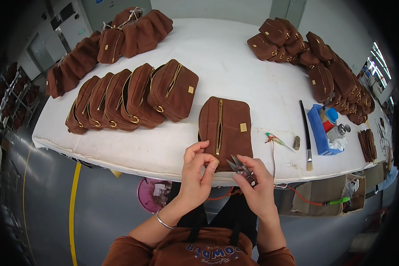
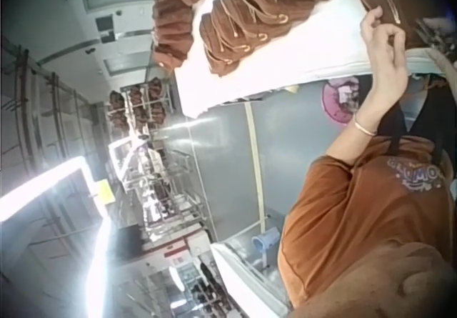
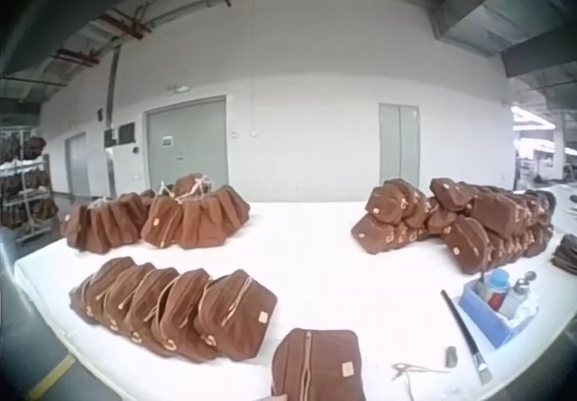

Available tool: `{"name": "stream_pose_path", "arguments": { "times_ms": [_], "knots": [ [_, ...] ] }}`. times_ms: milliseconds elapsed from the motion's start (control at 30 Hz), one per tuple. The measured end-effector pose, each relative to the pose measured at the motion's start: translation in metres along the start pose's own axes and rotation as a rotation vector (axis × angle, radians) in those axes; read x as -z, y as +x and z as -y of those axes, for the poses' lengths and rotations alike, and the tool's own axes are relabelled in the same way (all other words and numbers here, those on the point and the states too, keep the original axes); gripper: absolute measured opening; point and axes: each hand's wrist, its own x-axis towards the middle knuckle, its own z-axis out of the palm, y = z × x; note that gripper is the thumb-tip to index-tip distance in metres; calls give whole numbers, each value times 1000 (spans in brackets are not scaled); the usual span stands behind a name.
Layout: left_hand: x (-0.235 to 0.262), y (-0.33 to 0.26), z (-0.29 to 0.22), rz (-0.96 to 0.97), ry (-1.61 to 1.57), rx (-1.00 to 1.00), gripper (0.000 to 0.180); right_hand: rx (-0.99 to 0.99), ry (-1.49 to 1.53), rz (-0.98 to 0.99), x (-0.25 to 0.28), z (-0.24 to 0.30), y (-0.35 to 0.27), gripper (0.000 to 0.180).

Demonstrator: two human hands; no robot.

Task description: The recorder is assembling or inspecting brown leather bags, focusing on hardware and zipper details.

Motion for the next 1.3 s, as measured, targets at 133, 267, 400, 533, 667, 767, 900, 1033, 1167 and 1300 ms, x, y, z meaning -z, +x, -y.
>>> {"name": "stream_pose_path", "arguments": {
  "times_ms": [133,267,400,533,667,767,900,1033,1167,1300],
  "knots": [
    [1,-1,1,27,-9,33,4,89,-300,5,-4,10,1,38],
    [0,-1,1,22,-27,42,5,217,-458,-25,-7,6,2,35],
    [0,-2,0,23,-19,41,5,269,-520,-40,-8,8,2,33],
    [-1,-2,1,19,-12,38,5,262,-526,-52,-9,8,2,32],
    [-2,-4,3,3,-6,22,4,261,-529,-48,-9,8,2,31],
    [-2,-5,4,6,5,15,4,274,-536,-48,-8,8,2,31],
    [-3,-5,5,5,10,13,4,257,-551,-47,-8,9,3,30],
    [-3,-5,3,7,32,9,4,264,-548,-48,-9,8,3,30],
    [-3,-6,3,5,31,22,7,286,-550,-50,-9,6,4,30],
    [-4,-6,3,2,42,28,7,336,-571,-67,-8,-1,5,32]
  ]
}}
